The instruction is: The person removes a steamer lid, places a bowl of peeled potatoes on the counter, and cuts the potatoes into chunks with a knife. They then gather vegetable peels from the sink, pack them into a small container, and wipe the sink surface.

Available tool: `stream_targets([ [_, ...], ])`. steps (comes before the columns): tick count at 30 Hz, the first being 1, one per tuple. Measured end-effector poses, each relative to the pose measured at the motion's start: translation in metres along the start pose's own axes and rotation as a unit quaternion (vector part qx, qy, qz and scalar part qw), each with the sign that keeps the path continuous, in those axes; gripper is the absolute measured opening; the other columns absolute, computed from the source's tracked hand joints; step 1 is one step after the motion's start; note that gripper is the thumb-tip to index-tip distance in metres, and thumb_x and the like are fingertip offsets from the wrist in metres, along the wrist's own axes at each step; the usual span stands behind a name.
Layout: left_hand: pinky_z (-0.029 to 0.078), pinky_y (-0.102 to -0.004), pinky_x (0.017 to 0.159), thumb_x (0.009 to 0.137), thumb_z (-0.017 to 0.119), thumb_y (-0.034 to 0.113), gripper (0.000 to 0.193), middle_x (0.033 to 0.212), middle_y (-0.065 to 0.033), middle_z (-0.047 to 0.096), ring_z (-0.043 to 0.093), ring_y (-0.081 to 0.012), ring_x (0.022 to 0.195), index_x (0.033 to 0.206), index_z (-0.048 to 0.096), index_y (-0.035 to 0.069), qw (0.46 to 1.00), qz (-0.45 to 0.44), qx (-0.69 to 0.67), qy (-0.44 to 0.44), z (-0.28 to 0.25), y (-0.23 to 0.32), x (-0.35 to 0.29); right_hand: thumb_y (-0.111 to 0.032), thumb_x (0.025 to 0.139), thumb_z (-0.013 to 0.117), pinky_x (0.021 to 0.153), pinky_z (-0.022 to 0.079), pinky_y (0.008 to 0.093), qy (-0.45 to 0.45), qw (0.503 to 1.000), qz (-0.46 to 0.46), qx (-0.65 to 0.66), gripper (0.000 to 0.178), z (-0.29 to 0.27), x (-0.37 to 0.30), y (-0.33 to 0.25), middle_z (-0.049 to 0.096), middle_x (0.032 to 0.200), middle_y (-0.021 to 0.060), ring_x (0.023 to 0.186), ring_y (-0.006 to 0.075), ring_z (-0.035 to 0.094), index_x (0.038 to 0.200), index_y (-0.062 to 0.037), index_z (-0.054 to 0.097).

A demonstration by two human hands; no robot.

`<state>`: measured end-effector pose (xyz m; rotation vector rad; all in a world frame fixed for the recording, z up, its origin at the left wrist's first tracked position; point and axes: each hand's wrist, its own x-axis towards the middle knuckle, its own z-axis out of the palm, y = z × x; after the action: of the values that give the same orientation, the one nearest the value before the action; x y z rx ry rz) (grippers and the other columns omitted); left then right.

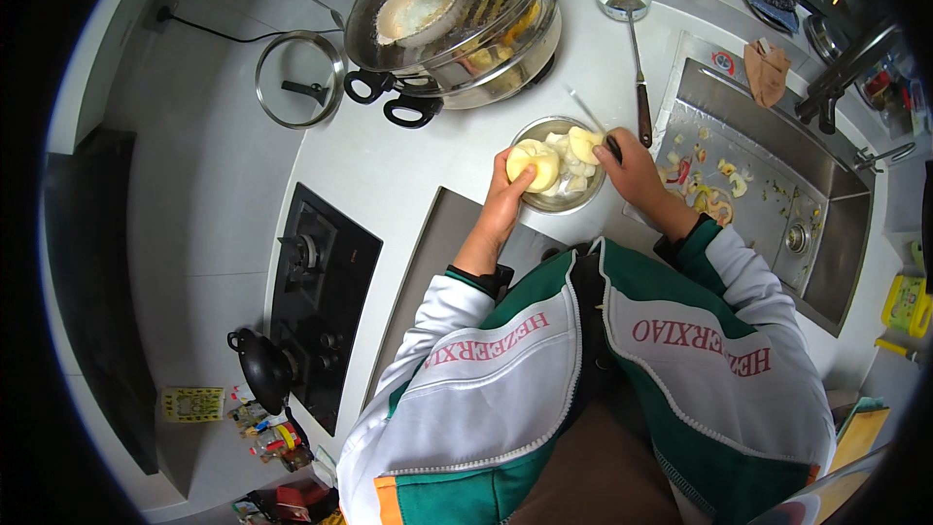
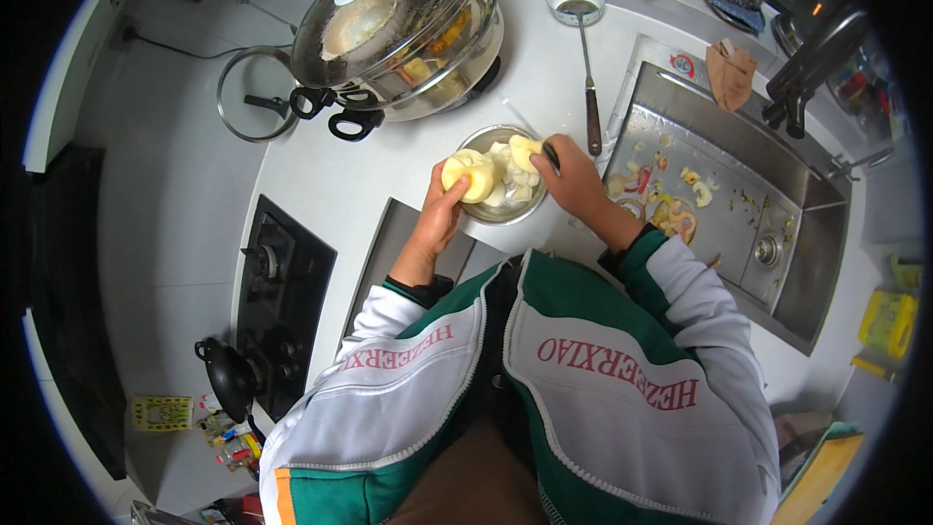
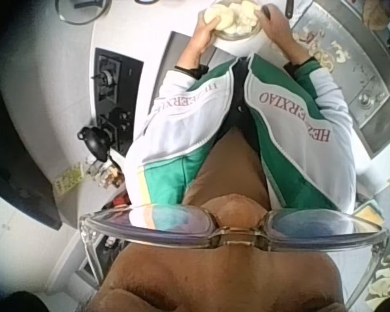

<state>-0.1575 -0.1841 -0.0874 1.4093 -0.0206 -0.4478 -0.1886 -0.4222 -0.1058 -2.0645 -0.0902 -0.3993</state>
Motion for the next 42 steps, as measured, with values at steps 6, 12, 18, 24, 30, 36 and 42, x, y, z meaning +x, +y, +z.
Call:
stream_targets([
  [6,0.045,-0.0331,0.097,0.096,0.057,0.02,0.043,0.125,-0.0108,0.051,0.052,-0.021,0.115,0.133,0.04,0.005,0.997,-0.021,-0.079,0.002,-0.003,0.001,-0.002,-0.013,0.084,0.064,0.075,0.047,0.0404,-0.027,0.997,0.069,0.017,0.021,0.005,0.007,0.018,0.058,0.087,0.018,0.083,0.0375,0.058,0.096,-0.0012,0.051],
  [12,0.049,-0.0319,0.094,0.093,0.059,0.014,0.041,0.123,-0.0109,0.052,0.055,-0.0204,0.113,0.129,0.041,0.005,0.997,-0.016,-0.072,0.017,-0.007,0.001,-0.004,-0.01,0.086,0.064,0.072,0.047,0.031,-0.102,0.981,0.094,0.133,0.019,0.014,0.001,0.01,0.061,0.083,0.0132,0.075,0.0207,0.059,0.098,-0.0001,0.053],
  [18,0.048,-0.0356,0.098,0.091,0.062,0.01,0.047,0.126,-0.0124,0.048,0.053,-0.0227,0.117,0.128,0.034,0.006,0.996,-0.007,-0.083,0.041,-0.004,0.002,-0.004,-0.024,0.093,0.058,0.069,0.048,0.0415,-0.119,0.989,0.068,0.064,0.023,0.013,-0.001,-0.011,0.062,0.083,0.0208,0.077,0.0363,0.062,0.103,-0.0038,0.053],
  [24,0.05,-0.0306,0.084,0.088,0.068,0.018,0.054,0.118,-0.0128,0.047,0.053,-0.018,0.104,0.124,0.029,0.006,0.997,-0.009,-0.036,0.065,0.006,0.001,0.0,-0.031,0.097,0.051,0.06,0.046,0.052,-0.175,0.983,-0.044,-0.038,0.024,0.009,-0.009,-0.036,0.063,0.079,0.0214,0.068,0.0441,0.06,0.102,-0.0075,0.049],
  [30,0.051,-0.0308,0.082,0.088,0.067,0.023,0.056,0.116,-0.015,0.046,0.054,-0.0196,0.103,0.122,0.027,0.004,0.997,-0.008,-0.026,0.076,0.013,0.005,0.0,-0.029,0.097,0.05,0.06,0.047,0.052,-0.188,0.977,-0.048,-0.086,0.023,0.007,-0.009,-0.045,0.063,0.08,0.0203,0.07,0.043,0.061,0.099,-0.0063,0.046],
  [36,0.05,-0.0316,0.083,0.087,0.067,0.021,0.056,0.115,-0.0155,0.045,0.052,-0.0196,0.103,0.12,0.025,0.004,0.995,0.002,-0.016,0.096,0.018,0.005,-0.001,-0.028,0.097,0.049,0.059,0.048,0.051,-0.195,0.974,-0.042,-0.107,0.024,0.006,-0.009,-0.048,0.063,0.081,0.0204,0.07,0.042,0.062,0.097,-0.005,0.044],
  [42,0.05,-0.0298,0.082,0.085,0.065,0.016,0.052,0.113,-0.0156,0.044,0.051,-0.0187,0.101,0.117,0.026,0.003,0.99,0.058,0.074,0.106,0.018,0.004,-0.001,-0.027,0.097,0.05,0.058,0.048,0.051,-0.203,0.971,-0.026,-0.125,0.024,0.01,-0.008,-0.05,0.063,0.075,0.0206,0.068,0.0422,0.062,0.096,-0.0035,0.044],
])
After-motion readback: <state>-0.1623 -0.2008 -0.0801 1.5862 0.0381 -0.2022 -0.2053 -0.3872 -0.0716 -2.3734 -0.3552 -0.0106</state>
